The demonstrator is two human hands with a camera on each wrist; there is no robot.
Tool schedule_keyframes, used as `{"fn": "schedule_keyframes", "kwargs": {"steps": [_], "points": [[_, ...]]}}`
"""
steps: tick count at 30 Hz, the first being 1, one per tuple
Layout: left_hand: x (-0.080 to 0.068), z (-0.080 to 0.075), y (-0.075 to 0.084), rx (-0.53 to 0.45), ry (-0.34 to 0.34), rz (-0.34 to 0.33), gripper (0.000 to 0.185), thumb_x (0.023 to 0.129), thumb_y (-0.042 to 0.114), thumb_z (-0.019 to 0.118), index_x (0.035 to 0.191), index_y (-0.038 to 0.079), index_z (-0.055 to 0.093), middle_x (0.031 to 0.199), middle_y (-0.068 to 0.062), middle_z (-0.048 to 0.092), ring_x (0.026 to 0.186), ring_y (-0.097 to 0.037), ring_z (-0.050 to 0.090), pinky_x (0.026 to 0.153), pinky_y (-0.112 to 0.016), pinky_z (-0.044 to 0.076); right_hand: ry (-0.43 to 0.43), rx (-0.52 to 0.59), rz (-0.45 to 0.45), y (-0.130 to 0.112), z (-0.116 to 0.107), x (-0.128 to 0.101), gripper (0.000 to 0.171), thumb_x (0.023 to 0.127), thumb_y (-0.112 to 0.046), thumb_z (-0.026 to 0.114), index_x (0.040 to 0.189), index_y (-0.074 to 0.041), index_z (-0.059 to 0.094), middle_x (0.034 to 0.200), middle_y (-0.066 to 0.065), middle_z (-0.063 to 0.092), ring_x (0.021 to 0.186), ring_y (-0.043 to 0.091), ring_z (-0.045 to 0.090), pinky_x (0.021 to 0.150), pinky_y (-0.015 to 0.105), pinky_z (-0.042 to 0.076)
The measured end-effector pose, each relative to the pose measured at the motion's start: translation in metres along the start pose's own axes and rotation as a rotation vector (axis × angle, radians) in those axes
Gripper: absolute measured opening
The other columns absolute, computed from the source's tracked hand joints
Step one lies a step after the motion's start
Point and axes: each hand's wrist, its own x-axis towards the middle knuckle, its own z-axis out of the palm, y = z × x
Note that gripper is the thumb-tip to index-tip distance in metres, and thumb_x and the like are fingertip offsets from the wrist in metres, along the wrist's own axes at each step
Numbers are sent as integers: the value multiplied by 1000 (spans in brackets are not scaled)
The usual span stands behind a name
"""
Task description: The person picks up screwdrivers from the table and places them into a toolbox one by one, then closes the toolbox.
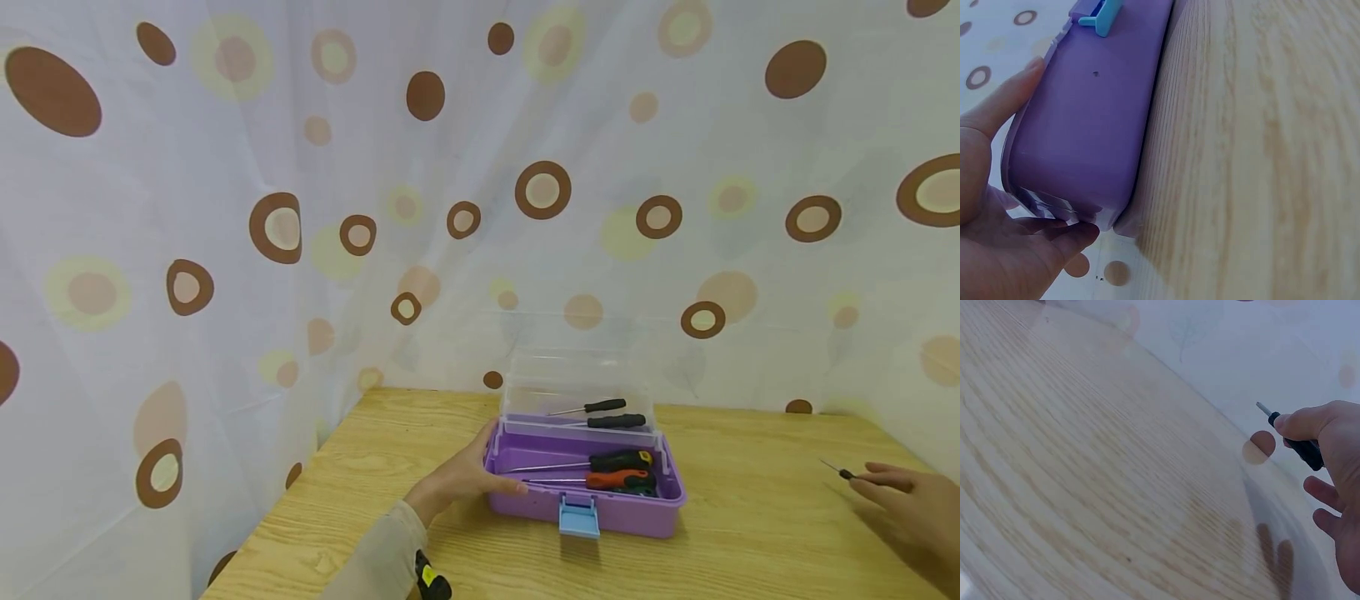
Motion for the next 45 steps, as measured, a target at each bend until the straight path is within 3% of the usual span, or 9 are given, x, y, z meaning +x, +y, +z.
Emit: {"fn": "schedule_keyframes", "kwargs": {"steps": [2, 8, 16, 19, 25, 33, 36, 40, 45], "points": [[0, 0, 0, 3, 2, 0, 125, 78, 29, 92, 167, 16, 5, 157, -15, 40, 141, -38, 39, 119, -60, 21, -42, -33, 11, -9, -3, 1, 53, 106, -33, 60, 108, 20, 66, 132, 40, 54, 116, 72, 38, 96, 79, 31], [-2, 0, 0, 9, 12, -27, 124, 78, 31, 92, 167, 18, 6, 157, -13, 40, 142, -39, 39, 119, -60, 23, -118, -22, 8, -23, -10, 4, 62, 107, -41, 57, 119, 21, 61, 139, 39, 43, 119, 74, 34, 94, 83, 28], [-2, -1, 2, 0, 8, -16, 124, 79, 29, 91, 167, 16, 5, 158, -14, 39, 142, -38, 39, 119, -60, 23, -56, -21, -82, -47, -10, 9, 59, 104, -39, 64, 122, 18, 63, 130, -17, 58, 119, 68, 39, 86, 77, 37], [-2, -1, 2, 3, 12, -24, 124, 78, 31, 92, 167, 17, 5, 158, -14, 39, 142, -38, 38, 119, -60, 22, -62, -30, -130, -59, -7, 10, 55, 103, -35, 65, 122, 17, 64, 130, -8, 63, 116, 66, 44, 83, 73, 42], [-4, 0, 3, 27, 29, -28, 121, 78, 30, 92, 167, 19, 10, 157, -12, 40, 142, -38, 39, 119, -61, 22, -83, 0, -177, -81, -4, 12, 50, 103, -32, 66, 122, 14, 67, 120, -33, 50, 119, 65, 44, 83, 73, 43], [-3, 0, 3, 30, 21, -17, 120, 78, 31, 91, 166, 19, 11, 157, -13, 40, 142, -39, 39, 118, -61, 24, -112, -10, -228, -107, 4, 15, 43, 103, -33, 67, 117, 8, 72, 139, 20, 59, 121, 62, 45, 83, 75, 46], [-3, 0, 2, 26, 21, -15, 119, 78, 31, 92, 166, 20, 12, 155, -12, 42, 140, -39, 41, 118, -62, 24, -85, -11, -269, -115, 8, 17, 36, 101, -30, 70, 113, 3, 76, 134, -3, 62, 120, 32, 59, 83, 50, 58], [-3, 0, 1, 28, 24, -13, 119, 78, 31, 92, 166, 20, 12, 155, -12, 43, 140, -39, 41, 118, -62, 25, -64, 41, -344, -125, 16, 20, 30, 99, -24, 73, 114, 2, 76, 128, -21, 58, 109, -16, 43, 73, 12, 51], [-3, 1, 1, 35, 25, -13, 120, 78, 31, 92, 167, 20, 11, 156, -13, 42, 141, -39, 41, 118, -63, 24, -45, 77, -402, -142, 25, 22, 24, 98, -20, 74, 110, 0, 77, 128, -17, 60, 103, -24, 41, 77, 6, 47]]}}
